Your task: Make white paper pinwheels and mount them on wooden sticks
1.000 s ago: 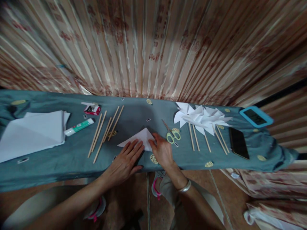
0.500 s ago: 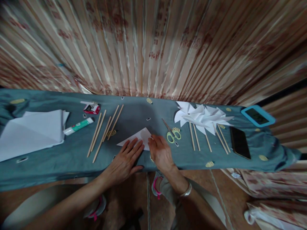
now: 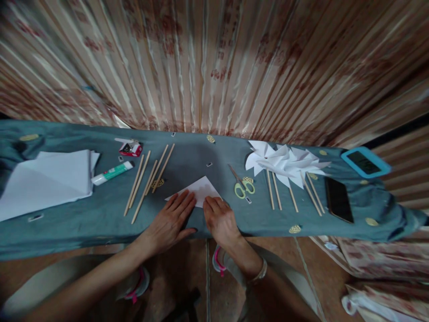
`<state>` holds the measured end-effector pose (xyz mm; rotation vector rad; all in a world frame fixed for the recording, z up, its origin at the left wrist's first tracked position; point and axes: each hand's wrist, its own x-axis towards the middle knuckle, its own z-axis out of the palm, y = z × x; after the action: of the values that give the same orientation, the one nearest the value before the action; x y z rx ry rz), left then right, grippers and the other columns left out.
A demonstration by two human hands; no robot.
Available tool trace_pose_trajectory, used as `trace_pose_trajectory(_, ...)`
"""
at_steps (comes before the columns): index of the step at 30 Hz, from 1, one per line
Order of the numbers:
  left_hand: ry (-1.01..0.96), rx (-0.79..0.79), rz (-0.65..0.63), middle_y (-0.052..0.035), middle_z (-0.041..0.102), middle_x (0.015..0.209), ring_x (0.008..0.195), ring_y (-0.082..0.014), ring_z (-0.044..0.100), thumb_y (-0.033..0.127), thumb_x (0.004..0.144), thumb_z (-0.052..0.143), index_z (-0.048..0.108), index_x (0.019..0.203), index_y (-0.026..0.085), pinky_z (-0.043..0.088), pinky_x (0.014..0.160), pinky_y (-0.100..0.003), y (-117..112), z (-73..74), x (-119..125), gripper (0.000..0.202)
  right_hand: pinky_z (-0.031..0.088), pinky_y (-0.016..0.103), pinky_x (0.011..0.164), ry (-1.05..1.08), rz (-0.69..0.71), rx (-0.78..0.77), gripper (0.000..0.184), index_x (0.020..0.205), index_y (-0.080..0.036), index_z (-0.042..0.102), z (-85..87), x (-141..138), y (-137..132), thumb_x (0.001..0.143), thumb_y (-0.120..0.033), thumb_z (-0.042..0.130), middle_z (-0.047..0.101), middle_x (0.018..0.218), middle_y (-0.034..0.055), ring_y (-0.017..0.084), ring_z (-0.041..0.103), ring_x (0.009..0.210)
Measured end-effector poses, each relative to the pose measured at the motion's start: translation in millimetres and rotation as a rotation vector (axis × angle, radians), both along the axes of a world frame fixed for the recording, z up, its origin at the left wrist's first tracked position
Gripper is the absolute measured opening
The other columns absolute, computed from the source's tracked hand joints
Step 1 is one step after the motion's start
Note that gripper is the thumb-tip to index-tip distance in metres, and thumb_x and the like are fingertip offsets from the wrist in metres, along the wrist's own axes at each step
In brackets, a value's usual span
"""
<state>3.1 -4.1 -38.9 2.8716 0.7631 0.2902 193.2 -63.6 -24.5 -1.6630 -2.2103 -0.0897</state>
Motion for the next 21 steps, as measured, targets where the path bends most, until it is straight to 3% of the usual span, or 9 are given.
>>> trace_pose_trajectory(5, -0.003, 0.009, 0.037, -0.0181, 0.036, 0.149, 0.14, -0.0317, 0.028, 0.059, 0.087, 0.044, 0.035, 0.142, 0.011, 0.026, 0.112, -0.05, 3, -0.6, -13, 0.073, 0.051, 0.044, 0.089, -0.081, 0.035, -0.051, 0.039, 0.124, -0.014, 0.058, -0.3, -10, -6, 0.087, -0.006, 0.047, 0.062, 0.118, 0.0162, 0.027, 0.055, 0.104)
trace_pose_trajectory(10, -0.012, 0.019, 0.038, -0.0193, 0.037, 0.148, 0.14, -0.0317, 0.028, 0.058, 0.087, 0.047, 0.037, 0.141, 0.009, 0.026, 0.113, -0.049, 1, -0.8, -14, 0.074, 0.05, 0.046, 0.087, -0.142, 0.016, -0.068, 0.04, 0.124, -0.013, 0.058, 0.3, -19, -10, 0.086, -0.006, 0.05, 0.06, 0.124, 0.0176, 0.03, 0.051, 0.108)
trace_pose_trajectory(15, 0.0, 0.034, 0.058, -0.0228, 0.037, 0.147, 0.139, -0.033, 0.031, 0.059, 0.086, 0.047, 0.035, 0.14, 0.004, 0.029, 0.112, -0.049, 0, 0.5, -19, 0.079, 0.051, 0.04, 0.087, -0.171, 0.027, -0.056, 0.038, 0.118, -0.01, 0.061, 3.5, -7, -16, 0.083, -0.003, 0.049, 0.064, 0.119, 0.0139, 0.027, 0.055, 0.105)
trace_pose_trajectory(21, -0.005, 0.047, 0.077, -0.0245, 0.037, 0.146, 0.138, -0.0349, 0.031, 0.057, 0.085, 0.05, 0.036, 0.14, 0.002, 0.031, 0.111, -0.05, -3, 3.6, -27, 0.079, 0.051, 0.041, 0.088, -0.18, -0.028, -0.057, 0.035, 0.112, -0.008, 0.063, 6.5, 18, -34, 0.08, -0.001, 0.05, 0.066, 0.114, 0.0155, 0.028, 0.055, 0.105)
